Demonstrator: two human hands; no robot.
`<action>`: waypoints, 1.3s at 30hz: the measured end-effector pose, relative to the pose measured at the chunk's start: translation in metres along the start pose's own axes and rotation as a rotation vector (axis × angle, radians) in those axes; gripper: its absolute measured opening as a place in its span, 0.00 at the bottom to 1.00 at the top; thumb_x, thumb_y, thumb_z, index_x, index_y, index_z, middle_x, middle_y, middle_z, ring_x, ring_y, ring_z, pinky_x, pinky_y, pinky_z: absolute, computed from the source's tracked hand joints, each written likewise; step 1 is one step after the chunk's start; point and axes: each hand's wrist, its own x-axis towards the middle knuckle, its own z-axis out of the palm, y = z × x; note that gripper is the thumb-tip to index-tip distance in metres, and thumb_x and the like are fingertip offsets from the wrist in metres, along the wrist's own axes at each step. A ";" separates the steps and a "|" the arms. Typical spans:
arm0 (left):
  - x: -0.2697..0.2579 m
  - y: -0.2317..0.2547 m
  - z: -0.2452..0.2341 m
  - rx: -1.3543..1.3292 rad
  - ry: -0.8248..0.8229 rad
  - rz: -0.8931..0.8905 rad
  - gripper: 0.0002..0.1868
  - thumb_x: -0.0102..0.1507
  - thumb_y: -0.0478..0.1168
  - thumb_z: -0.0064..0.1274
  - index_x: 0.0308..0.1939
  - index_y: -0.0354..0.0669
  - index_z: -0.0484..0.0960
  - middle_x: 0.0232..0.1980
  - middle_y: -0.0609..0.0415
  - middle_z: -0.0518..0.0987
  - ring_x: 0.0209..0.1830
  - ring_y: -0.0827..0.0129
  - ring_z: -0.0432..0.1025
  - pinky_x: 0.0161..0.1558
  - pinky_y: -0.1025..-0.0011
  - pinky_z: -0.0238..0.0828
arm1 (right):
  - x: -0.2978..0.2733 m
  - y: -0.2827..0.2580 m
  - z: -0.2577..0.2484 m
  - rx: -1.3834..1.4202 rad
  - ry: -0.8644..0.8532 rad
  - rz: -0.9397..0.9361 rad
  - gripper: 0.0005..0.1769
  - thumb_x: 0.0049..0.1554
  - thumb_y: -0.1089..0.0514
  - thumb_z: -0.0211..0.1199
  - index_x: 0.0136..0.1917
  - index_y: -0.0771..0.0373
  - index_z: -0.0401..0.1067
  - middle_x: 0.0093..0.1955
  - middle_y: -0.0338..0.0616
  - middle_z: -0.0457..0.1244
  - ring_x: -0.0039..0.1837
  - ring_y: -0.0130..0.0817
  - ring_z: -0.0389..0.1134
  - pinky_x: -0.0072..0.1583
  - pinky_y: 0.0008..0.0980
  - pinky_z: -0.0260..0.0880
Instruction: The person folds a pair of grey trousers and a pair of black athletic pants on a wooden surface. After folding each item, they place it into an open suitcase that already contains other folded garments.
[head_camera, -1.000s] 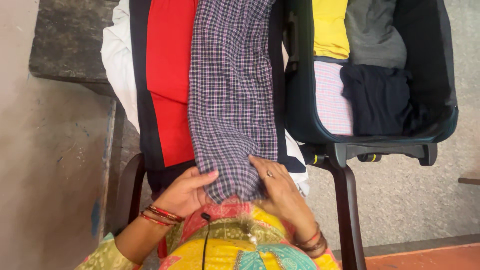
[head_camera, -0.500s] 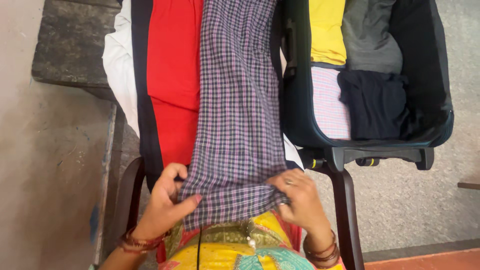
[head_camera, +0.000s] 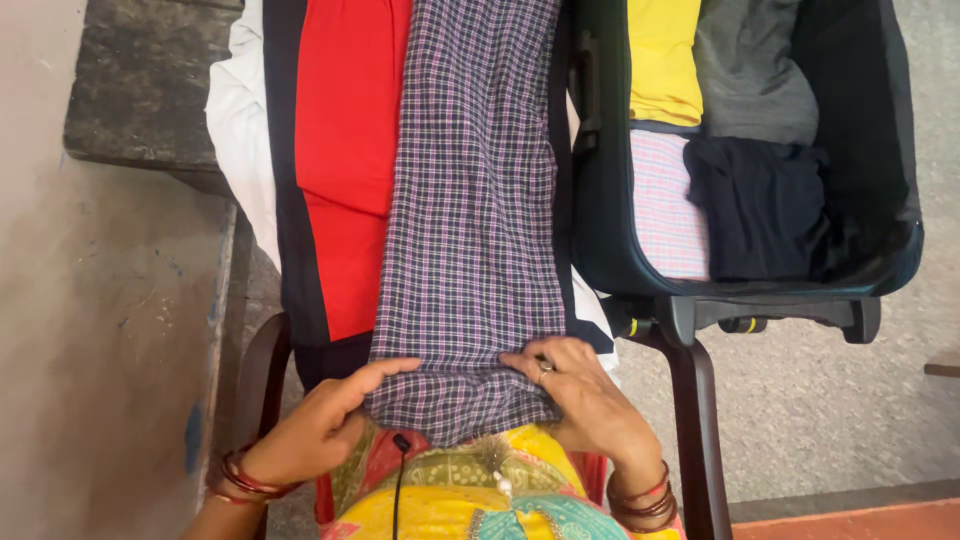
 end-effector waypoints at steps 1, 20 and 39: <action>0.003 0.003 0.002 0.142 0.108 0.231 0.44 0.50 0.21 0.39 0.72 0.46 0.70 0.27 0.45 0.71 0.24 0.63 0.66 0.30 0.68 0.63 | 0.002 0.000 0.002 -0.045 0.006 0.024 0.48 0.29 0.63 0.76 0.66 0.56 0.72 0.58 0.44 0.62 0.65 0.45 0.61 0.67 0.45 0.57; 0.011 0.004 -0.001 0.650 0.366 0.544 0.26 0.41 0.25 0.50 0.43 0.37 0.86 0.53 0.48 0.85 0.63 0.56 0.76 0.72 0.50 0.60 | -0.006 0.054 0.044 0.268 0.595 -0.212 0.28 0.38 0.61 0.61 0.55 0.64 0.76 0.55 0.48 0.71 0.62 0.46 0.71 0.68 0.45 0.67; 0.058 -0.040 -0.023 0.816 0.045 -0.147 0.30 0.68 0.59 0.52 0.28 0.32 0.85 0.24 0.42 0.78 0.22 0.61 0.71 0.33 0.68 0.67 | -0.021 0.091 0.025 0.820 0.088 0.022 0.31 0.49 0.72 0.56 0.66 0.66 0.74 0.59 0.43 0.72 0.59 0.32 0.73 0.62 0.30 0.72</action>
